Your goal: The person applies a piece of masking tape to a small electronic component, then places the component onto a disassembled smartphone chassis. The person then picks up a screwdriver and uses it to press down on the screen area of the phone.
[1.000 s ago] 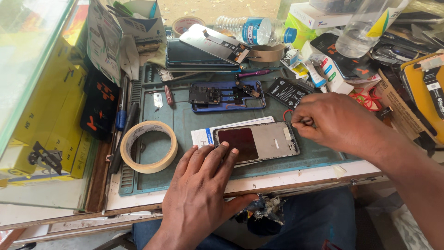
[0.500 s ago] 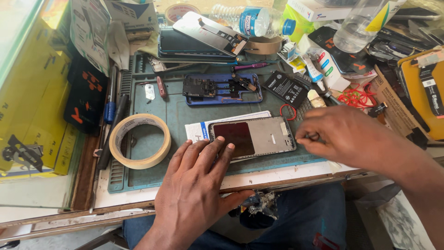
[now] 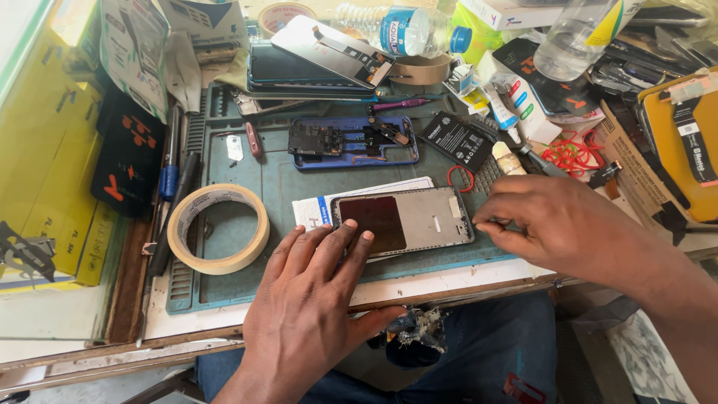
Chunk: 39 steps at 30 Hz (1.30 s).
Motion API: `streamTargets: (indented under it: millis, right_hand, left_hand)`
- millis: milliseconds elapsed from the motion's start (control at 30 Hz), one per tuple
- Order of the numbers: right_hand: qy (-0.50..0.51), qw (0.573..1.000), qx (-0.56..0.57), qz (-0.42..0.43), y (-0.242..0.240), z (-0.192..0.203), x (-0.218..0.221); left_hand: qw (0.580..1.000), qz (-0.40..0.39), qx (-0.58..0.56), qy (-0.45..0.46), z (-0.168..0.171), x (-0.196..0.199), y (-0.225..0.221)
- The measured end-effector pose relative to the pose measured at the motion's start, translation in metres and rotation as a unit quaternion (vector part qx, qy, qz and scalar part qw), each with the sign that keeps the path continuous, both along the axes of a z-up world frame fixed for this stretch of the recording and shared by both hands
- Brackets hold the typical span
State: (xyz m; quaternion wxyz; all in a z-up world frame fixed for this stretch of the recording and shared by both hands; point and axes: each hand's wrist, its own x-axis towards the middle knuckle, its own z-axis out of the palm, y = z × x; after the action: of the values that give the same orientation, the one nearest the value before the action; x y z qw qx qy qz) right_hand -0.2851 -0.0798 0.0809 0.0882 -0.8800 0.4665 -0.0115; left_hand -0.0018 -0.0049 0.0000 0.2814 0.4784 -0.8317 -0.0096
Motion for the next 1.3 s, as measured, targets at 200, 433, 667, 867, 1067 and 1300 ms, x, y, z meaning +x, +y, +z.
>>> streamTargets:
  millis: [200, 433, 667, 867, 1067, 1300]
  right_hand:
    - [-0.014, 0.999, 0.036, 0.020, 0.003, -0.003, -0.008]
    - [-0.071, 0.997, 0.017, 0.009, 0.007, -0.011, -0.015]
    - [-0.060, 0.998, -0.002, 0.024, 0.017, -0.011, -0.001]
    - [-0.136, 0.989, 0.024, -0.056, 0.025, -0.017, 0.022]
    - [-0.179, 0.980, -0.007, -0.082, 0.026, -0.030, 0.042]
    - [-0.227, 0.971, -0.045, -0.055, 0.034, -0.036, 0.062]
  left_hand:
    - [1.000, 0.005, -0.006, -0.002, 0.000, -0.001, 0.000]
    - [1.000, 0.000, -0.018, 0.001, -0.001, 0.000, 0.000]
    - [1.000, 0.003, -0.020, 0.001, -0.001, -0.001, 0.000]
    - [1.000, -0.003, -0.027, 0.010, 0.000, -0.001, 0.000]
    - [1.000, -0.008, -0.013, 0.014, 0.000, 0.000, 0.000]
    - [1.000, -0.007, -0.011, 0.016, 0.000, 0.001, 0.001]
